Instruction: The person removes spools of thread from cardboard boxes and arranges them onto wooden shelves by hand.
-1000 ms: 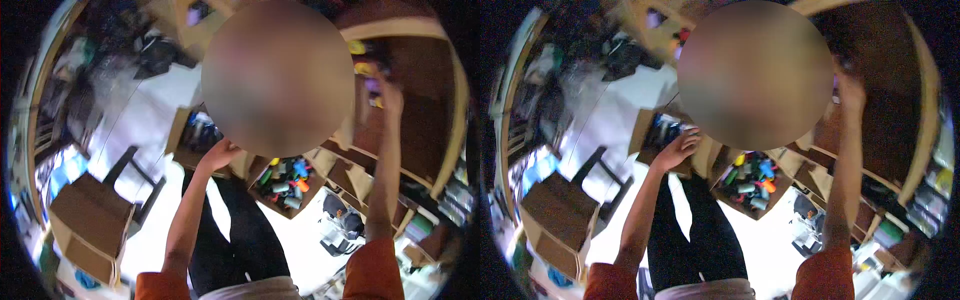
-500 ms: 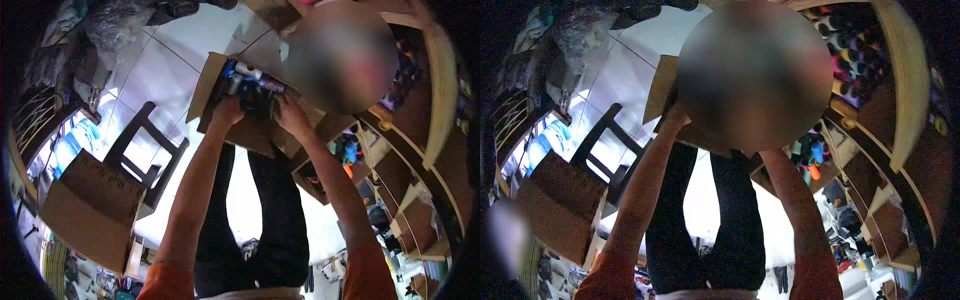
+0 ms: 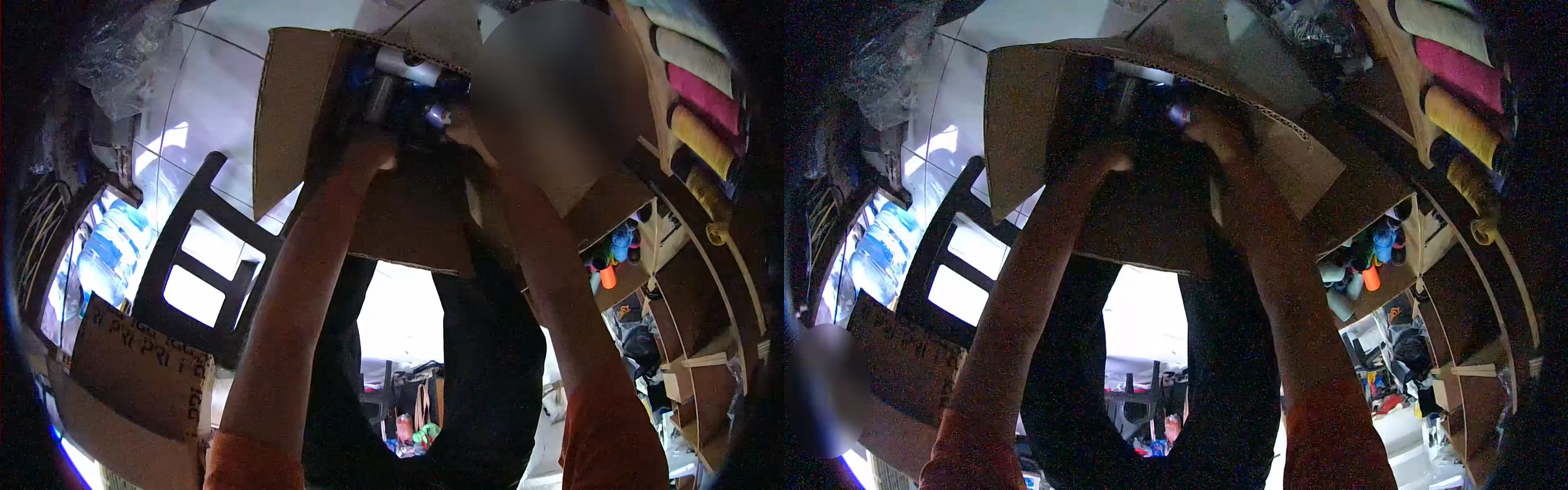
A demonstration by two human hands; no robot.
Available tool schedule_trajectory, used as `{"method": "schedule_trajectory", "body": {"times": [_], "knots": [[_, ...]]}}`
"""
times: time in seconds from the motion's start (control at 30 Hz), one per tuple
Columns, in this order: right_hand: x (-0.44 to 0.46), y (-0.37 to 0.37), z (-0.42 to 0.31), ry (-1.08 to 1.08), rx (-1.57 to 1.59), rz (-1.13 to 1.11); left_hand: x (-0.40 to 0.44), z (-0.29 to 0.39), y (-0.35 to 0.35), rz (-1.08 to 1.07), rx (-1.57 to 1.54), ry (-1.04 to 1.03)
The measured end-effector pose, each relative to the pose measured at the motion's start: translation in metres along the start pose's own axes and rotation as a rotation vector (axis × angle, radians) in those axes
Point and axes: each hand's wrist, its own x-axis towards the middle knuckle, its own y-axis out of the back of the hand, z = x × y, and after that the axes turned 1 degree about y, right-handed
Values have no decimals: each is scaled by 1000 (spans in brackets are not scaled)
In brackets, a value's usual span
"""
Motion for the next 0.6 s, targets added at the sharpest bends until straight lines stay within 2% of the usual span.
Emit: {"method": "schedule_trajectory", "body": {"times": [0.07, 0.13, 0.2, 0.23, 0.3, 0.33, 0.4, 0.43, 0.47, 0.53, 0.6], "knots": [[-3, -11, 12, -170, 237, -302, -14, -7, 6, 59, -175, -20], [-14, 3, -10, -234, 483, -396, -32, -14, 15, 132, -495, -13], [-50, 14, -50, -193, 745, -283, -55, -10, 21, 244, -967, 21], [-56, 15, -66, -165, 776, -246, -68, -7, 19, 297, -1205, 39], [-63, 15, -94, -109, 835, -168, -64, 0, -14, 522, -1631, -248], [-69, 22, -116, -27, 718, -140, -71, 7, -22, 634, -1839, -406], [-86, 28, -147, -46, 557, -48, -101, 7, -31, 317, -2190, -419], [-90, 29, -157, -53, 475, 0, -118, 10, -26, 226, -2263, -442], [-91, 22, -159, -22, 581, -39, -136, 13, -20, 132, -2334, -459], [-109, 30, -175, -38, 631, -50, -160, 23, -14, 117, -2308, -519], [-108, 30, -173, -32, 743, -73, -168, 19, -22, 146, -2268, -384]]}}
